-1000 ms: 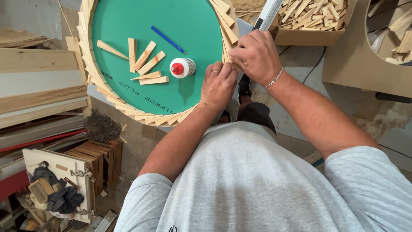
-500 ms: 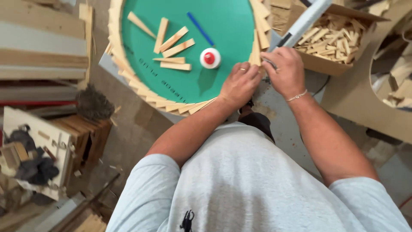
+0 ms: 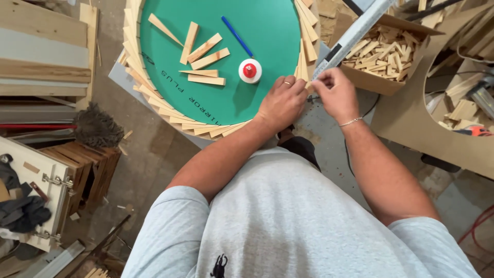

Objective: Apply glue to small wooden blocks and attach them to a circular frame

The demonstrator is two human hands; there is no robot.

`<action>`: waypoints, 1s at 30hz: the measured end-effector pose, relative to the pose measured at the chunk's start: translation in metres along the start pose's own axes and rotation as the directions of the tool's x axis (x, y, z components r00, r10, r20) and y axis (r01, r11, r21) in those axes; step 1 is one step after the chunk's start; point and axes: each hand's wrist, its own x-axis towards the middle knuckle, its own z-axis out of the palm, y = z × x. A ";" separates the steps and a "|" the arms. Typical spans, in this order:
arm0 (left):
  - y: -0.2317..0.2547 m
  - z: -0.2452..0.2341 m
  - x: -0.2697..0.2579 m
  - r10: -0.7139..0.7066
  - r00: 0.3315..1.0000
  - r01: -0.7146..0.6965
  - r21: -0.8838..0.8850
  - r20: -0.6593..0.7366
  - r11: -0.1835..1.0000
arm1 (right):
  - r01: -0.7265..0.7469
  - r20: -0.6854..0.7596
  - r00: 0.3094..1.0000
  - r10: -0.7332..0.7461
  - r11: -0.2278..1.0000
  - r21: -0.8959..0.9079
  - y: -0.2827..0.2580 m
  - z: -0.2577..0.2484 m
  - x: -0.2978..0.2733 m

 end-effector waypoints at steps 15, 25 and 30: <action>-0.051 -0.129 -0.042 -0.345 0.727 0.665 -0.485 0.594 0.567 | -0.334 0.344 0.932 0.111 0.630 0.702 0.039 -0.006 -0.078; -0.058 -0.110 -0.092 -0.033 0.806 0.272 -0.320 0.591 0.907 | -0.368 0.421 0.904 0.079 0.646 0.669 0.030 0.113 -0.132; -0.058 -0.103 -0.099 -0.002 0.791 0.219 -0.280 0.611 0.935 | -0.282 0.353 0.934 0.049 0.707 0.648 0.010 0.121 -0.127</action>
